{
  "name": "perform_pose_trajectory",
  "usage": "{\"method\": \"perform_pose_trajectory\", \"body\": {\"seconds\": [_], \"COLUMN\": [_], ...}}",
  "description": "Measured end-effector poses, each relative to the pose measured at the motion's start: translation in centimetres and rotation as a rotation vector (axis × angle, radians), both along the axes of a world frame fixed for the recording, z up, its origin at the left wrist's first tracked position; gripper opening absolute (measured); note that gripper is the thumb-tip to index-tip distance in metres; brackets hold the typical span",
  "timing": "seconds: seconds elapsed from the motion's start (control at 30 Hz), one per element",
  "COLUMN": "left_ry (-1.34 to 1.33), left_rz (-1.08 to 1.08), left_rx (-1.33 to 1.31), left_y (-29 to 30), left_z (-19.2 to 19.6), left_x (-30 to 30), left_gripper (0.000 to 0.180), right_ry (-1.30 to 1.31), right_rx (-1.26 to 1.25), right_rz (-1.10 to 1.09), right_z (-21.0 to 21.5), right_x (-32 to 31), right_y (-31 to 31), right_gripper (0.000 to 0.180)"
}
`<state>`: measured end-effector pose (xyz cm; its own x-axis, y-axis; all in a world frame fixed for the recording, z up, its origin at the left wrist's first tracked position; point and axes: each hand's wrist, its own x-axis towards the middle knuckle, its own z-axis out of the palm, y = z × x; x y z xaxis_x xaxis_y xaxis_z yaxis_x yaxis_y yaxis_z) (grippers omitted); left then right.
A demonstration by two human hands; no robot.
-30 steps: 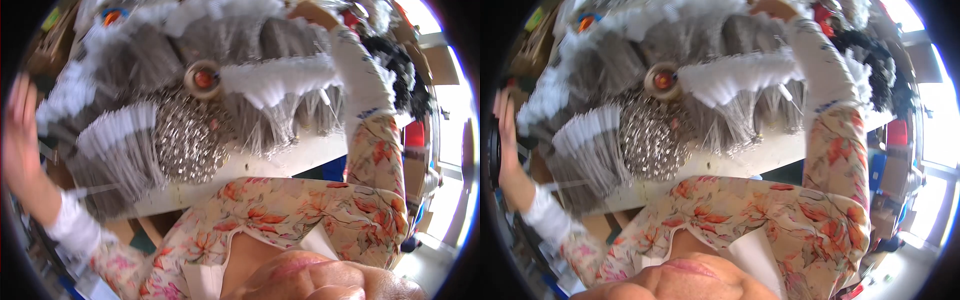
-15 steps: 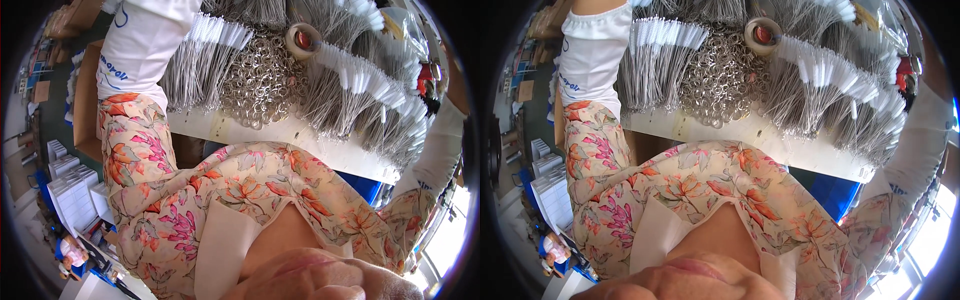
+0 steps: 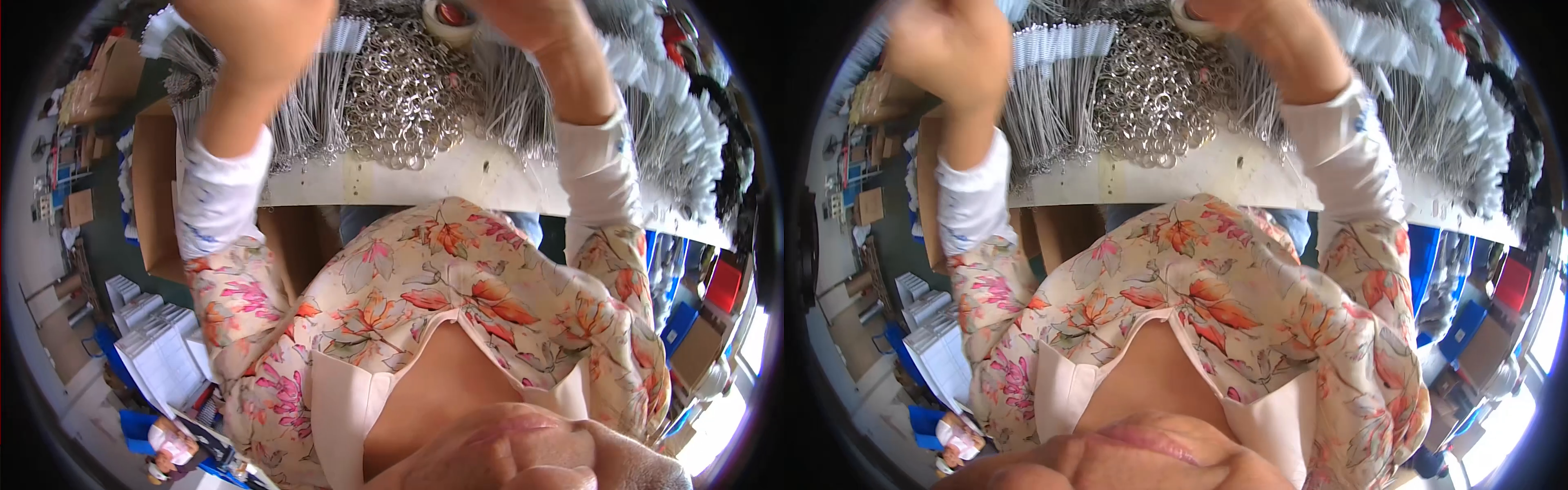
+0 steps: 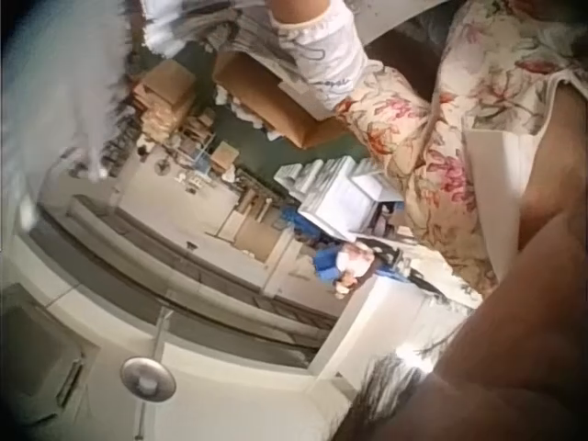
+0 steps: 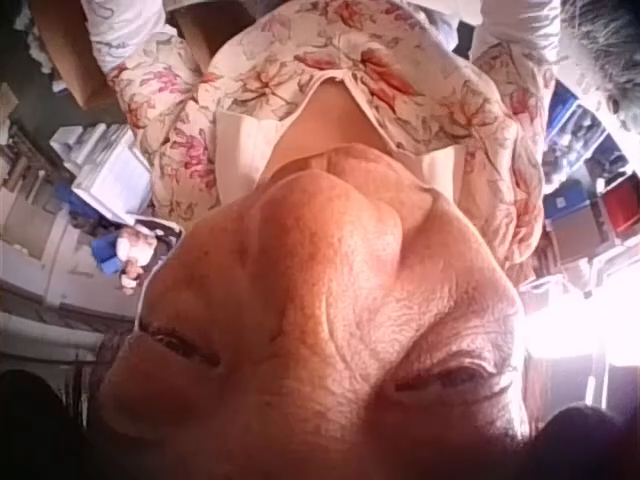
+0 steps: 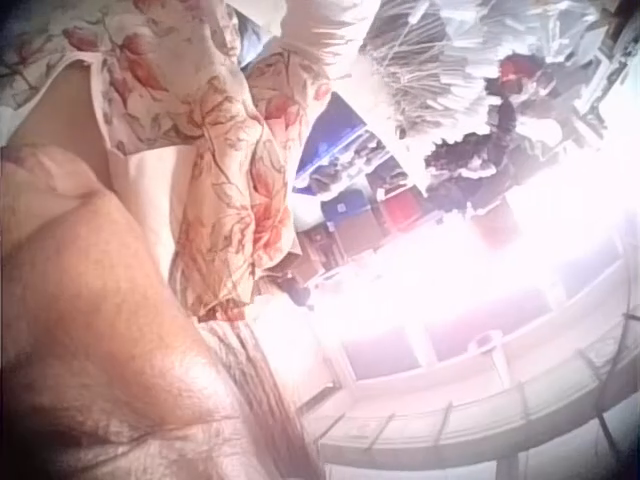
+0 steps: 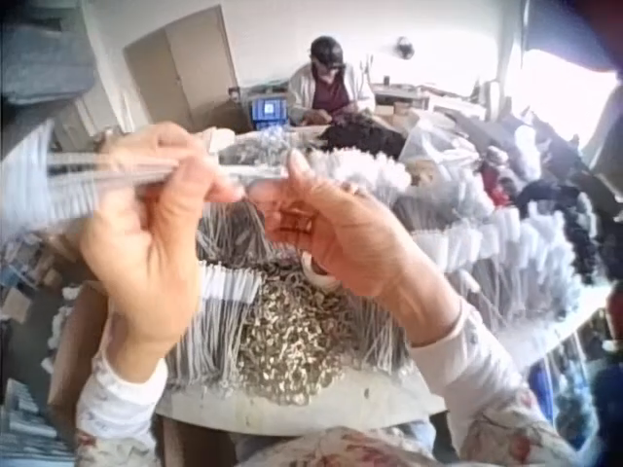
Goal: Assembling small white brushes onto metal rings in a factory workshop setting.
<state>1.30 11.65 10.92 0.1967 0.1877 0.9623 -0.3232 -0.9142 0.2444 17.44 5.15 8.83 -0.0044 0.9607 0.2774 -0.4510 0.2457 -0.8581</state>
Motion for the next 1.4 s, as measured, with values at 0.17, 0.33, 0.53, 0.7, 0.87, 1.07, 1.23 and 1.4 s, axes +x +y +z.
{"method": "perform_pose_trajectory", "body": {"seconds": [0.17,0.33,0.53,0.7,0.87,1.07,1.23,1.4], "left_ry": [0.184,0.15,0.54,0.64,0.6,0.909,0.952,0.959], "left_rz": [0.425,0.256,-0.414,-0.363,-0.258,0.431,0.75,0.816], "left_rx": [-0.124,-0.353,-0.806,-0.683,-0.357,-0.39,0.026,0.068], "left_y": [-5.2,-5.9,-10.5,-10.7,-11.5,-3.3,-1.0,-1.3], "left_z": [-8.9,-10.0,-13.8,-14.6,-12.1,-16.4,-17.9,-17.9], "left_x": [0.3,-2.3,-1.0,-4.0,-2.7,0.2,0.2,0.1], "left_gripper": [0.025,0.041,0.099,0.062,0.017,0.012,0.01,0.006], "right_ry": [0.655,0.326,-1.087,-0.729,-0.32,-1.764,-1.995,-1.26], "right_rx": [-0.002,-0.074,0.086,-0.177,-0.505,0.085,0.047,-0.216], "right_rz": [0.218,0.318,-0.024,0.121,0.438,-0.209,-0.104,-0.166], "right_z": [-6.5,-8.5,-9.7,-10.6,-9.8,-12.9,-17.1,-15.8], "right_x": [-3.4,2.8,-2.6,-1.2,0.1,2.9,0.0,-0.5], "right_y": [-1.4,-4.7,-10.2,-12.5,-13.8,-15.5,-17.2,-15.6], "right_gripper": [0.021,0.013,0.01,0.013,0.019,0.009,0.008,0.01]}}
